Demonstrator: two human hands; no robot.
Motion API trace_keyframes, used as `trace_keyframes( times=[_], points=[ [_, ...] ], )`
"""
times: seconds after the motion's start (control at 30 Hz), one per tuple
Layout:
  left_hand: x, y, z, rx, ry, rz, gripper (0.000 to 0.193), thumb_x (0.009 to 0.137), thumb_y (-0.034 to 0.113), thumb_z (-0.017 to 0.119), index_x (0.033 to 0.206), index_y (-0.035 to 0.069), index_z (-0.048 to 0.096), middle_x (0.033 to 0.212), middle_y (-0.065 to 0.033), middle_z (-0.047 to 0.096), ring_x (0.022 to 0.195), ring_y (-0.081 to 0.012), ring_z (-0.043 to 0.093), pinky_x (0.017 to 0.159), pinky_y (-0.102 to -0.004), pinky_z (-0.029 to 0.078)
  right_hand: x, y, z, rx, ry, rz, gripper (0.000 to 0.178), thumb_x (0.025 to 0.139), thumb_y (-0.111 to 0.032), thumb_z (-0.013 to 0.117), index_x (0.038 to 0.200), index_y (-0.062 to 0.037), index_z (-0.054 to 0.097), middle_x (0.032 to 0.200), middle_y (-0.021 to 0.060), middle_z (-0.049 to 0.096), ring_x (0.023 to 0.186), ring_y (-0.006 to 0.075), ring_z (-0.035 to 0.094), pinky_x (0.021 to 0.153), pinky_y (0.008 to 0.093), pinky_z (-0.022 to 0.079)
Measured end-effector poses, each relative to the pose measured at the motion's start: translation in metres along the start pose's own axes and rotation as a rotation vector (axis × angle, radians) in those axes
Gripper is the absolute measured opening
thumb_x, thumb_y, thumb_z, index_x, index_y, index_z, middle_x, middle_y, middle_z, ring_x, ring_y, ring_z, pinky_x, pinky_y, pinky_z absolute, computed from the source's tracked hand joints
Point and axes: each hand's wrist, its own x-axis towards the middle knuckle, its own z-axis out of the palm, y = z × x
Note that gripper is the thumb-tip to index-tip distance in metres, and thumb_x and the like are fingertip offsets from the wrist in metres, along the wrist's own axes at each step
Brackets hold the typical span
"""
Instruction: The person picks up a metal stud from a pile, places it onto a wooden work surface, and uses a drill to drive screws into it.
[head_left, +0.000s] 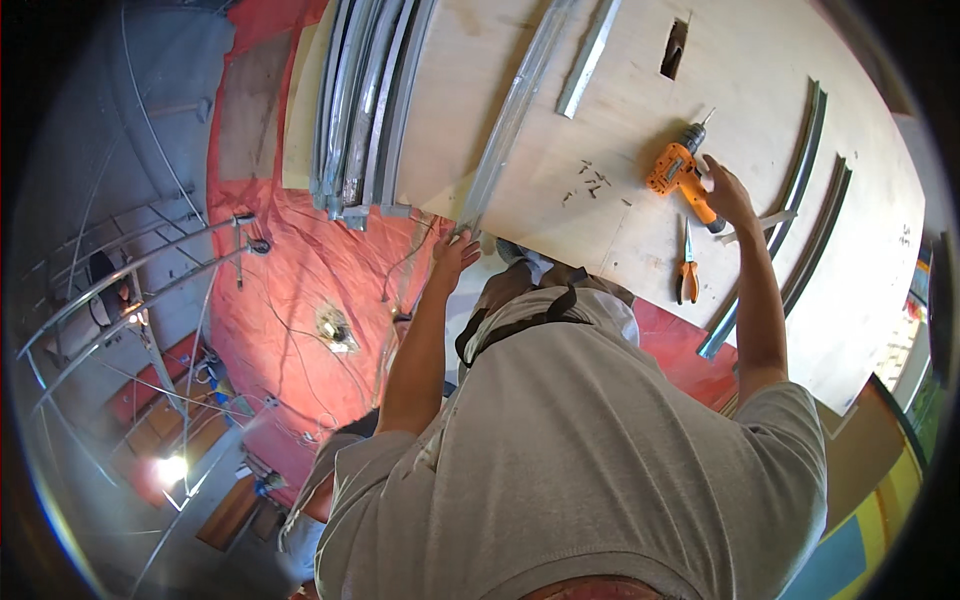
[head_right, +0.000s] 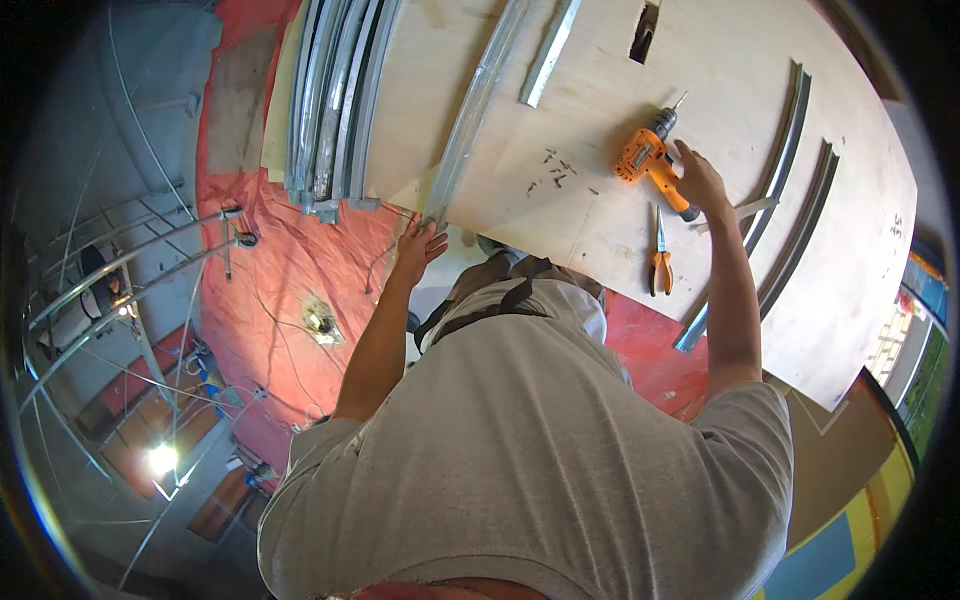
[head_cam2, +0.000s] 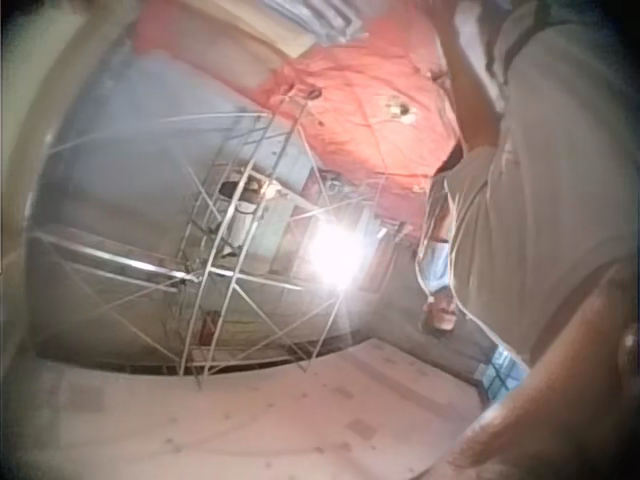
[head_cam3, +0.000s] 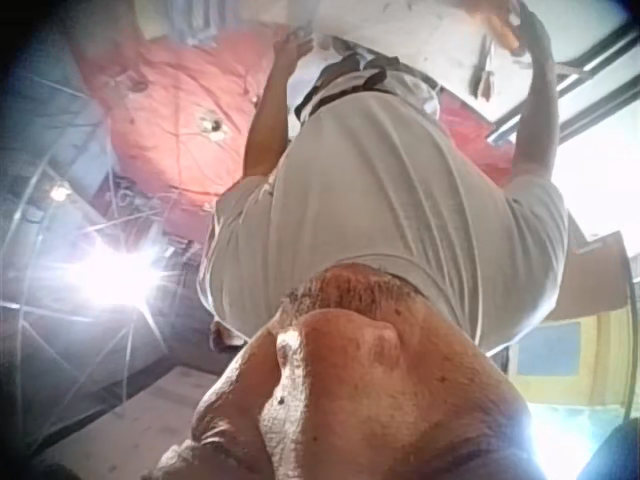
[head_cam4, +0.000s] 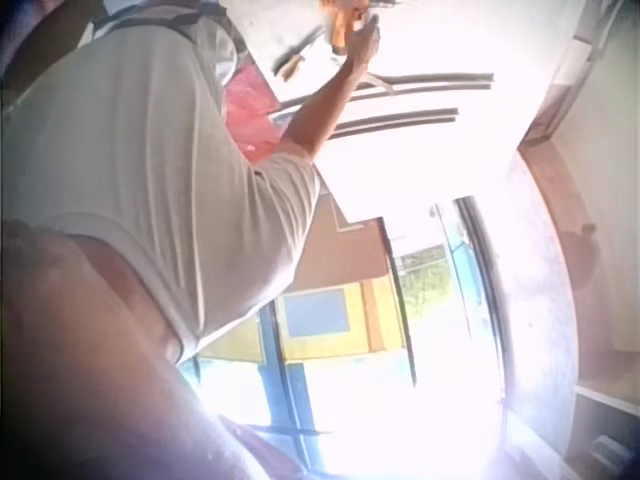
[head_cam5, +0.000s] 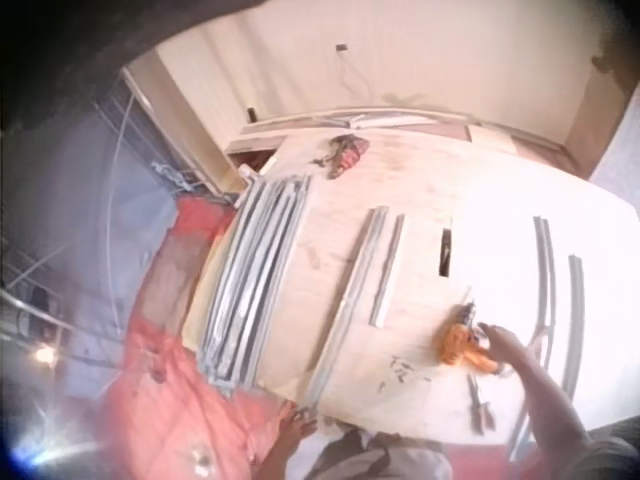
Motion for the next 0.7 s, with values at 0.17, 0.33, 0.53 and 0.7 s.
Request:
trace_keyframes(
  times=[0.17,0.33,0.53,0.7],
  points=[
    [0.016,0.018,-0.014,0.184,-0.051,0.051,0.061,0.099,0.027,0.083,0.149,0.008,0.054,0.124,-0.0109,0.070,0.116,-0.0291,0.071,0.095,-0.0444,0.064,0.014,-0.026,0.005,-0.068,-0.015,0.044,0.046,0.093,-0.016,0.072,0.137,-0.0056,0.060,0.127,0.0214,0.073,0.120,0.0400,0.071,0.098,0.0519,0.057],
    [0.026,0.023,-0.021,0.332,-0.032,0.073,0.073,0.097,0.026,0.084,0.154,0.006,0.044,0.125,-0.0126,0.070,0.102,-0.0257,0.072,0.082,-0.0396,0.064,-0.001,-0.043,0.005,-0.029,-0.049,0.077,0.059,0.091,-0.018,0.073,0.146,-0.0108,0.053,0.127,0.0251,0.072,0.120,0.0445,0.070,0.098,0.0539,0.057],
    [0.027,0.033,-0.014,0.498,-0.082,0.183,0.085,0.091,0.037,0.088,0.155,0.003,0.043,0.120,-0.0160,0.070,0.085,-0.0206,0.072,0.068,-0.0367,0.062,0.001,-0.037,0.031,-0.155,0.109,0.231,0.062,0.091,-0.027,0.077,0.146,-0.0130,0.054,0.126,0.0237,0.073,0.117,0.0438,0.072,0.098,0.0535,0.058],
    [0.040,0.032,-0.025,0.585,-0.209,0.150,0.093,0.094,0.046,0.086,0.160,0.001,0.038,0.125,-0.0156,0.070,0.085,-0.0212,0.072,0.071,-0.0356,0.062,-0.043,-0.107,-0.015,0.021,0.247,0.309,0.057,0.087,-0.023,0.074,0.141,-0.0049,0.065,0.113,0.0233,0.079,0.110,0.0410,0.075,0.093,0.0505,0.058]
  ],
)
